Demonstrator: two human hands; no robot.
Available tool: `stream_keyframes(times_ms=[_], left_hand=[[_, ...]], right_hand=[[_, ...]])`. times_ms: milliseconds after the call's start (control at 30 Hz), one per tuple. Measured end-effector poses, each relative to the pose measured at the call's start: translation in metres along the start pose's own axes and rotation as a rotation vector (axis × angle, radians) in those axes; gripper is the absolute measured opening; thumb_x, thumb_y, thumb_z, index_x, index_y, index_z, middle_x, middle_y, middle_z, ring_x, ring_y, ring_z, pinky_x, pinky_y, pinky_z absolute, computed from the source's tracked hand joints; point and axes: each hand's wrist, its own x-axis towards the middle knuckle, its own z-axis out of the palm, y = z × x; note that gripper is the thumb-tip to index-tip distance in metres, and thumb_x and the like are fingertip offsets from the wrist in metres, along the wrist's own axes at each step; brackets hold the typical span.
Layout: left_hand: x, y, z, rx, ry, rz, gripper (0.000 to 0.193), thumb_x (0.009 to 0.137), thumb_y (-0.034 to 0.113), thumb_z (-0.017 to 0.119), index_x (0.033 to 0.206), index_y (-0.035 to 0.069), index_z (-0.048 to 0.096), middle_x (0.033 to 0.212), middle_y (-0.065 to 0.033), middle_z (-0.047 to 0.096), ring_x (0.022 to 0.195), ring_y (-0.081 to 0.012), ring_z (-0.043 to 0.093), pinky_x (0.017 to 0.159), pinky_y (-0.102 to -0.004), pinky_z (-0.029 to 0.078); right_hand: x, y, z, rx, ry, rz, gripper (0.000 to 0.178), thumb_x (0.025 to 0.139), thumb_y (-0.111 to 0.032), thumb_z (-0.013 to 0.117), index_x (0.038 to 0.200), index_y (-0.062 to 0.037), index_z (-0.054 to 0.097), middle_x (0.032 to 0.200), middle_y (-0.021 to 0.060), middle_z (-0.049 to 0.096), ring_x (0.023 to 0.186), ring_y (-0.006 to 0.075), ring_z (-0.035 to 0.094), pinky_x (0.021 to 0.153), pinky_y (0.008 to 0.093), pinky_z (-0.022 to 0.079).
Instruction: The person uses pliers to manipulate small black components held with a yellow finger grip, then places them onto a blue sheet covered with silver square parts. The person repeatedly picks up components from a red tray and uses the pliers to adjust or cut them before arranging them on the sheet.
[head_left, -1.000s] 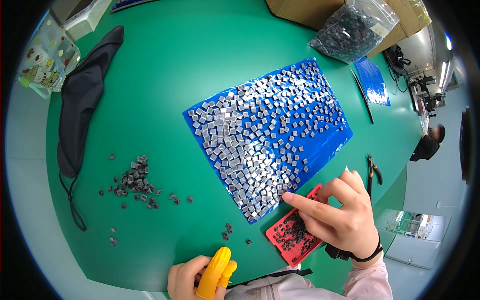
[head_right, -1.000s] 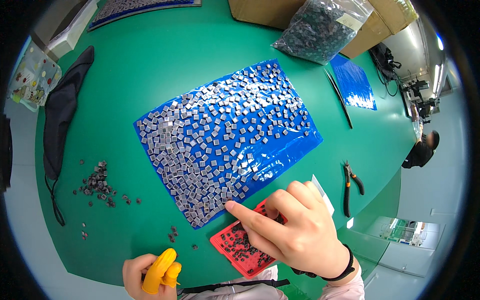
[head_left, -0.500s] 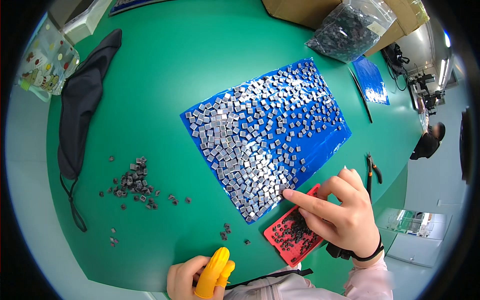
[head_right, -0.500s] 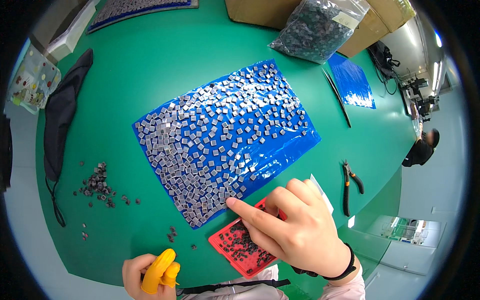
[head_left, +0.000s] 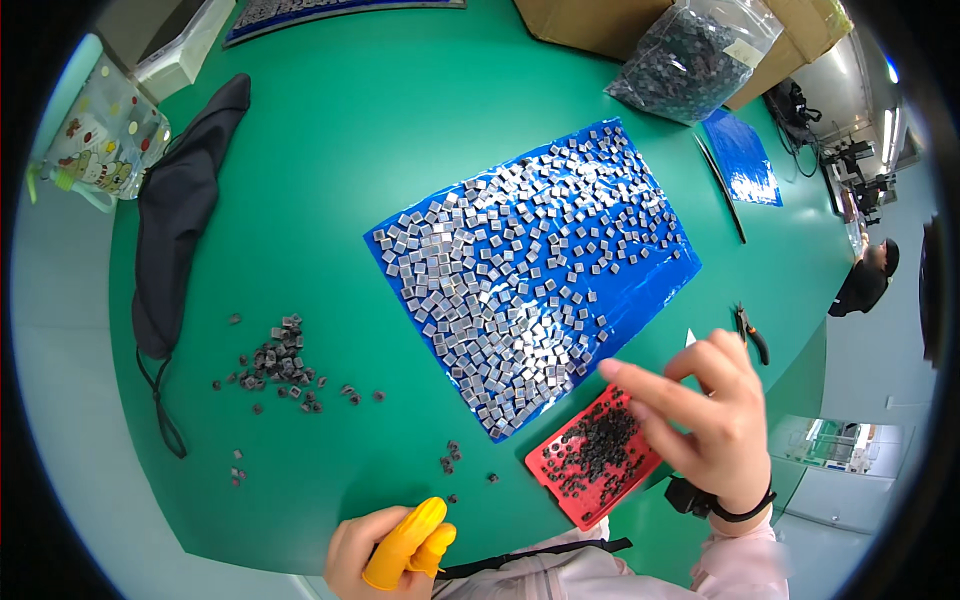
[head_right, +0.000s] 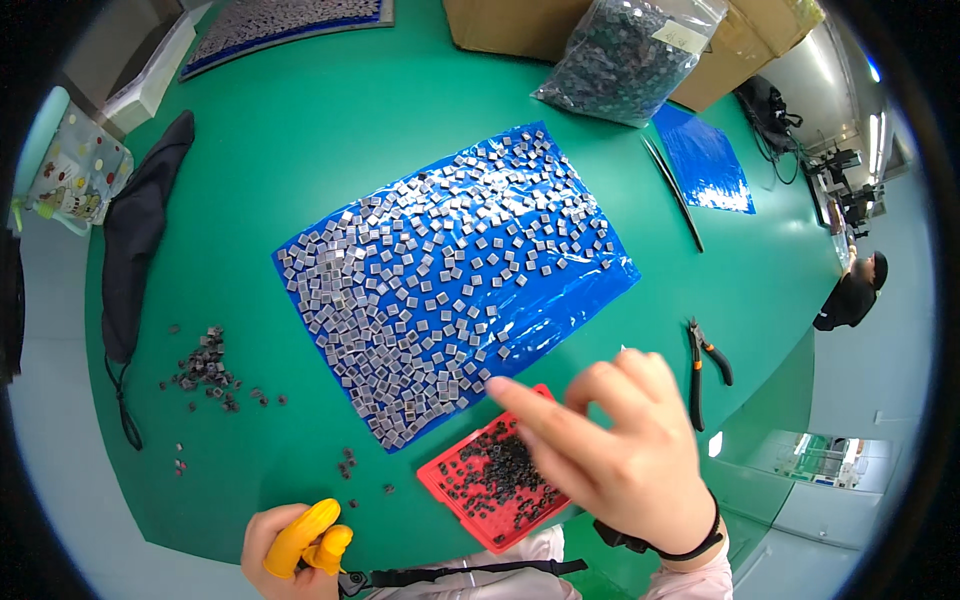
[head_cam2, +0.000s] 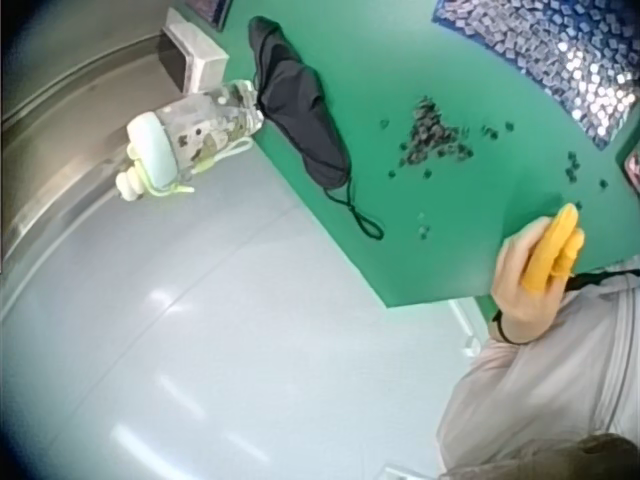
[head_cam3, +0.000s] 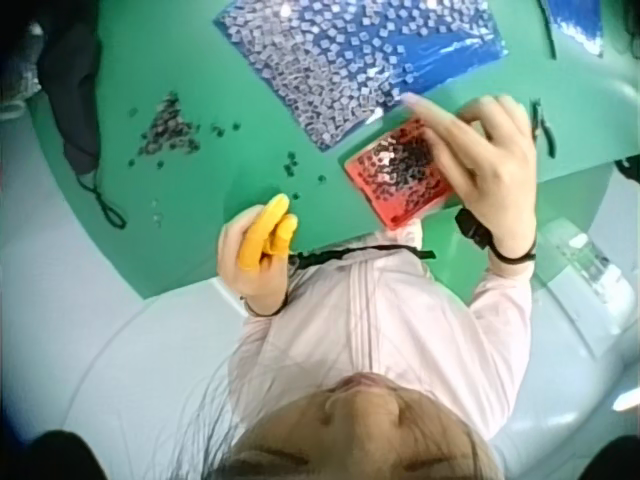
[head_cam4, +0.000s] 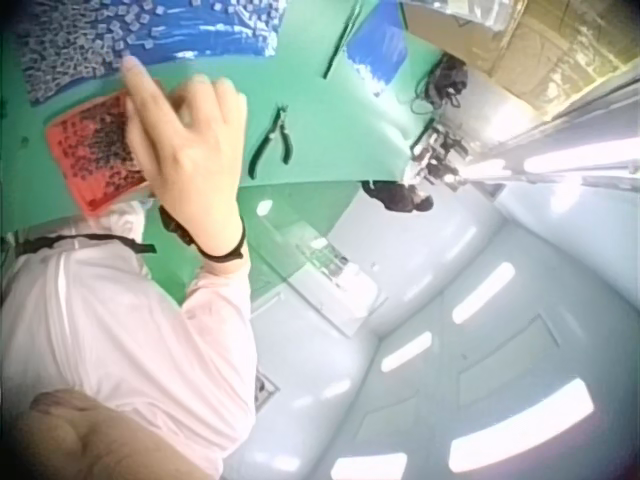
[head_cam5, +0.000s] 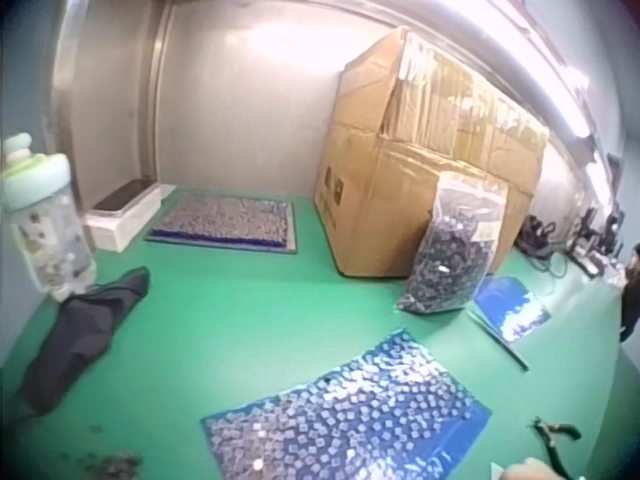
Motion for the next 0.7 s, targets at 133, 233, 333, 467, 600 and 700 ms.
stream_keyframes(times_ms=[133, 233, 333, 467, 600, 700], left_hand=[[-0.004, 0.0, -0.005, -0.045, -0.031, -0.136, 0.022, 0.078, 0.009, 0.079, 0.099, 0.005, 0.075, 0.096, -0.0075, 0.068, 0.081, -0.0233, 0.064, 0.073, -0.0318, 0.051], [-0.001, 0.005, -0.006, -0.069, -0.051, -0.213, 0.021, 0.078, 0.007, 0.078, 0.099, 0.005, 0.075, 0.096, -0.0075, 0.068, 0.082, -0.0222, 0.064, 0.074, -0.0311, 0.051], [0.003, 0.014, 0.0, -0.064, -0.029, -0.221, 0.021, 0.078, 0.006, 0.078, 0.099, 0.006, 0.075, 0.094, -0.0064, 0.067, 0.081, -0.0221, 0.063, 0.072, -0.0312, 0.05], [0.01, 0.02, 0.004, 0.048, 0.0, -0.158, 0.02, 0.074, 0.005, 0.078, 0.094, 0.006, 0.075, 0.089, -0.0051, 0.063, 0.078, -0.0234, 0.06, 0.068, -0.0326, 0.047], [0.012, 0.014, 0.014, 0.086, -0.018, -0.139, 0.022, 0.07, 0.002, 0.08, 0.091, 0.005, 0.073, 0.089, -0.0045, 0.065, 0.073, -0.0198, 0.059, 0.063, -0.0305, 0.047], [0.006, 0.015, 0.02, 0.01, 0.007, -0.338, 0.025, 0.067, 0.003, 0.081, 0.09, 0.008, 0.074, 0.086, -0.0027, 0.058, 0.076, -0.0229, 0.055, 0.062, -0.0333, 0.045]], right_hand=[[-0.022, 0.012, -0.016, -0.042, 0.127, 0.269, 0.047, 0.069, 0.002, 0.07, 0.113, -0.0128, 0.073, 0.083, 0.006, 0.051, 0.077, 0.0236, 0.05, 0.067, 0.0338, 0.042], [-0.046, 0.039, -0.014, -0.116, 0.235, 0.494, 0.049, 0.079, 0.002, 0.066, 0.126, -0.0117, 0.066, 0.114, 0.012, 0.056, 0.101, 0.0273, 0.057, 0.083, 0.037, 0.049], [-0.075, 0.069, 0.0, -0.259, 0.322, 0.634, 0.057, 0.084, -0.005, 0.067, 0.139, -0.0163, 0.054, 0.136, 0.0141, 0.048, 0.12, 0.0304, 0.052, 0.096, 0.0397, 0.047], [-0.107, 0.101, 0.017, -0.063, 0.234, 0.7, 0.063, 0.09, -0.015, 0.066, 0.148, -0.0144, 0.042, 0.147, 0.0154, 0.04, 0.132, 0.0343, 0.044, 0.108, 0.0431, 0.038], [-0.113, 0.104, 0.025, 0.004, 0.25, 0.706, 0.062, 0.089, -0.016, 0.066, 0.146, -0.012, 0.043, 0.143, 0.0157, 0.044, 0.129, 0.0347, 0.046, 0.109, 0.0429, 0.037], [-0.111, 0.102, 0.028, -0.005, 0.311, 0.745, 0.06, 0.089, -0.016, 0.066, 0.145, -0.012, 0.045, 0.142, 0.0148, 0.045, 0.128, 0.0344, 0.046, 0.108, 0.0434, 0.037]])
